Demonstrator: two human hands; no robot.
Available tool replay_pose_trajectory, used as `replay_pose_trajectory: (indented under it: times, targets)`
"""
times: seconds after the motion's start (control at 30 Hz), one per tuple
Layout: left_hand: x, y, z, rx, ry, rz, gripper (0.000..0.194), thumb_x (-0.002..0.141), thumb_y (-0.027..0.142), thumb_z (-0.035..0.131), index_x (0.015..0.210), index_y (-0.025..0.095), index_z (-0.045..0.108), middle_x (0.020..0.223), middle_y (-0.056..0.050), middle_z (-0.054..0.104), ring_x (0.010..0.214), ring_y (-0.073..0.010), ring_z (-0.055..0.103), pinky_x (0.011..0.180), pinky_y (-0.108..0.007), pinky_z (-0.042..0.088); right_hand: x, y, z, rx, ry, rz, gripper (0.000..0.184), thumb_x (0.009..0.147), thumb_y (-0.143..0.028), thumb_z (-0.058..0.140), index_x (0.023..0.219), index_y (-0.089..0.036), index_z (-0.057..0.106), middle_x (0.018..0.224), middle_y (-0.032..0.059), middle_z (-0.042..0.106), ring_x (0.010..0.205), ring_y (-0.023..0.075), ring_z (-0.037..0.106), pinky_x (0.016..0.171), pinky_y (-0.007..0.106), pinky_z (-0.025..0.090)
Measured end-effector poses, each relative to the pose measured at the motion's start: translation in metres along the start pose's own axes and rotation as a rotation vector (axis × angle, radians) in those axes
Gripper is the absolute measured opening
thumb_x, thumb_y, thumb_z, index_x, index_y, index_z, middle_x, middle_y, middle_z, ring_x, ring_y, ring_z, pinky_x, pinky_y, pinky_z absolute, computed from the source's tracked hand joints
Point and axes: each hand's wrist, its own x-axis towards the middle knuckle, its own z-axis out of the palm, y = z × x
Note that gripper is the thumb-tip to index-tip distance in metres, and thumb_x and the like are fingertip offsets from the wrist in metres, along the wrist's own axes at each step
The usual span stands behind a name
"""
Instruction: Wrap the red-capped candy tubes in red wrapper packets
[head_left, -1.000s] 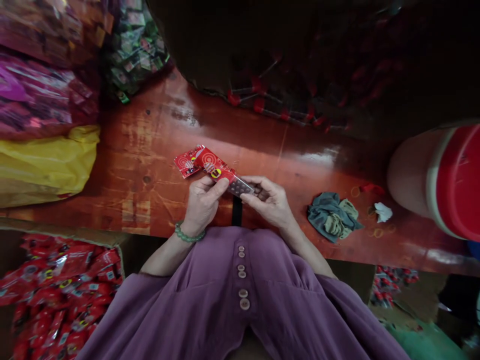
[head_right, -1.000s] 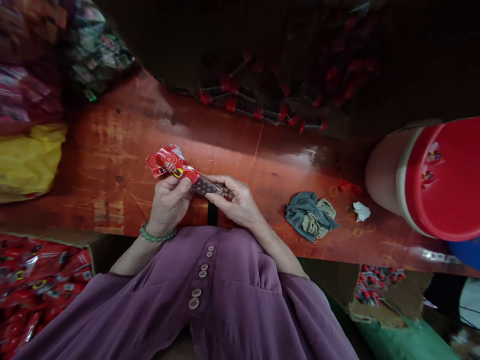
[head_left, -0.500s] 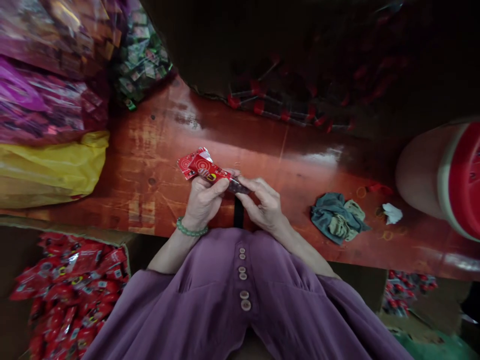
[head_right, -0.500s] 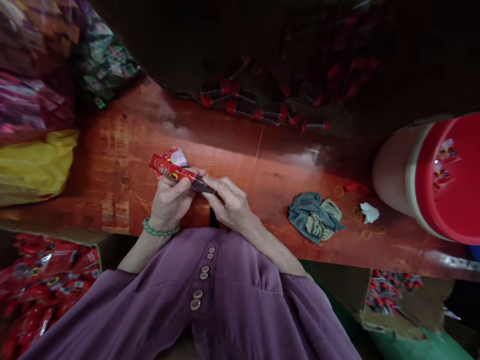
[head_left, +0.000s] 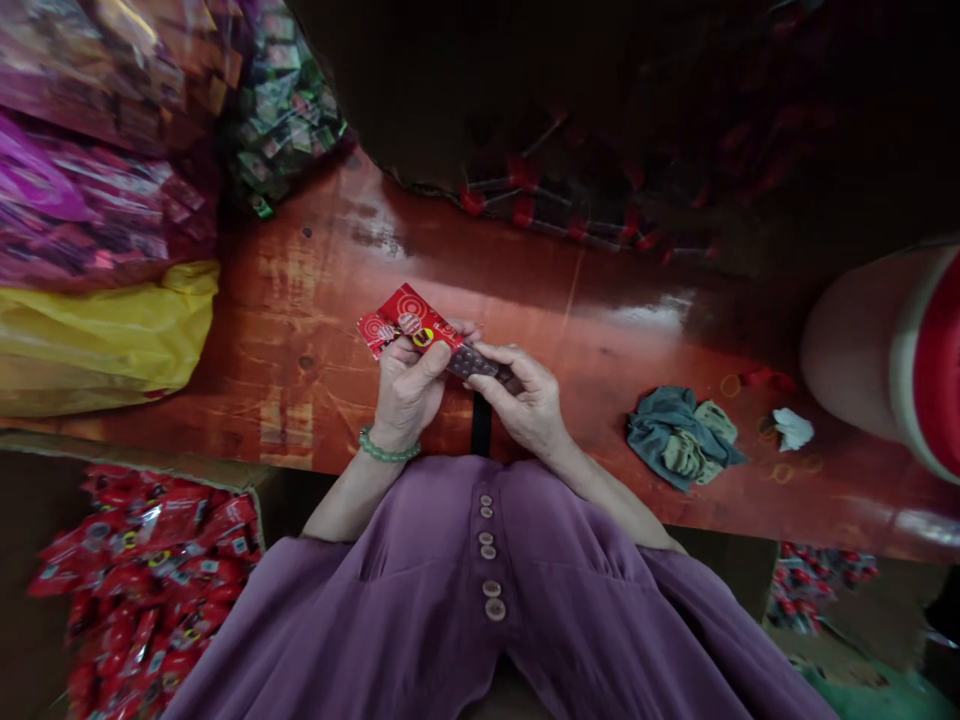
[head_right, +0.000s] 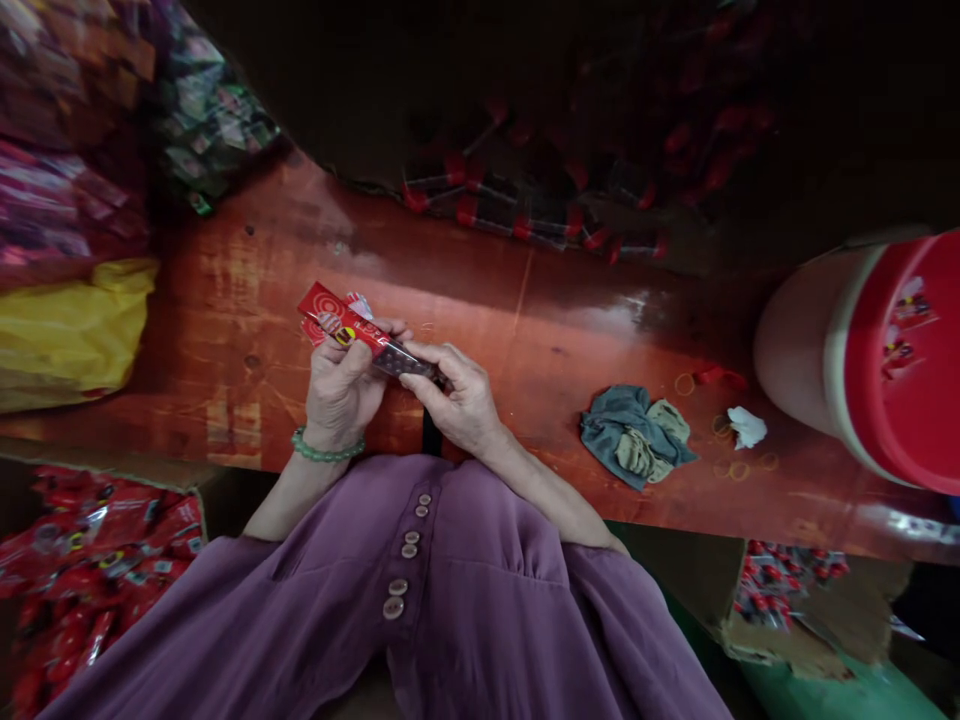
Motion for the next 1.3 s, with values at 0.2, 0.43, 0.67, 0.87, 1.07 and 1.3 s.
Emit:
replay_pose_trajectory:
  times: [0.2, 0.43, 0.67, 0.87, 1.07, 1.3]
  targets:
    - [0.005, -0.006, 0.003, 0.008, 0.043, -0.027, 0.030, 0.057, 0.038, 0.092, 0.074, 0.020, 0.077, 0.077, -0.001, 0.076, 0.075, -0.0152, 0.071, 0.081, -0.028, 0.058, 0.003, 0.002, -0.001, -0.269, 0.112, -0.346, 0.036, 0.087, -0.009, 0.067, 0.120, -0.024, 0.066, 0.097, 0.0041, 0.074, 0.085, 0.0144, 0.068, 0.077, 0.030, 0.061]
    - [0.001, -0.012, 0.003, 0.030, 0.029, -0.121, 0.030, 0.060, 0.039, 0.091, 0.077, 0.019, 0.077, 0.079, -0.002, 0.076, 0.073, -0.0153, 0.070, 0.077, -0.029, 0.057, 0.002, 0.011, 0.004, 0.036, 0.039, 0.059, 0.034, 0.091, -0.031, 0.065, 0.124, -0.026, 0.061, 0.117, 0.0054, 0.071, 0.098, 0.0160, 0.070, 0.085, 0.033, 0.062]
    - [-0.011, -0.006, -0.002, -0.015, -0.025, -0.147, 0.040, 0.063, 0.048, 0.088, 0.085, 0.018, 0.075, 0.089, -0.006, 0.077, 0.085, -0.0190, 0.072, 0.083, -0.031, 0.058, 0.007, 0.004, 0.004, 0.239, -0.054, 0.145, 0.033, 0.086, -0.040, 0.070, 0.115, -0.024, 0.064, 0.112, 0.0027, 0.072, 0.088, 0.0126, 0.072, 0.082, 0.028, 0.063]
    - [-0.024, -0.002, -0.002, -0.019, 0.114, -0.115, 0.035, 0.067, 0.044, 0.086, 0.086, 0.017, 0.073, 0.090, -0.007, 0.078, 0.085, -0.0203, 0.074, 0.077, -0.032, 0.059, 0.001, 0.005, 0.005, 0.226, -0.093, 0.220, 0.036, 0.080, -0.045, 0.075, 0.109, -0.025, 0.066, 0.107, 0.0028, 0.073, 0.077, 0.0132, 0.073, 0.076, 0.031, 0.065]
    - [-0.036, -0.004, -0.006, 0.053, 0.112, -0.118, 0.034, 0.066, 0.044, 0.085, 0.081, 0.016, 0.074, 0.083, -0.006, 0.078, 0.079, -0.0189, 0.073, 0.079, -0.032, 0.059, -0.005, 0.015, 0.007, 0.030, -0.069, 0.024, 0.034, 0.076, -0.049, 0.079, 0.096, -0.024, 0.067, 0.097, 0.0033, 0.076, 0.084, 0.0183, 0.074, 0.076, 0.033, 0.062]
    - [-0.086, 0.036, -0.049, 0.364, 0.250, -0.004, 0.024, 0.076, 0.037, 0.079, 0.090, 0.017, 0.075, 0.089, -0.003, 0.078, 0.084, -0.0202, 0.074, 0.081, -0.033, 0.061, 0.014, -0.005, 0.005, -0.231, -0.437, -0.269, 0.039, 0.084, -0.051, 0.071, 0.108, -0.021, 0.067, 0.090, 0.0047, 0.075, 0.073, 0.0158, 0.069, 0.069, 0.030, 0.058]
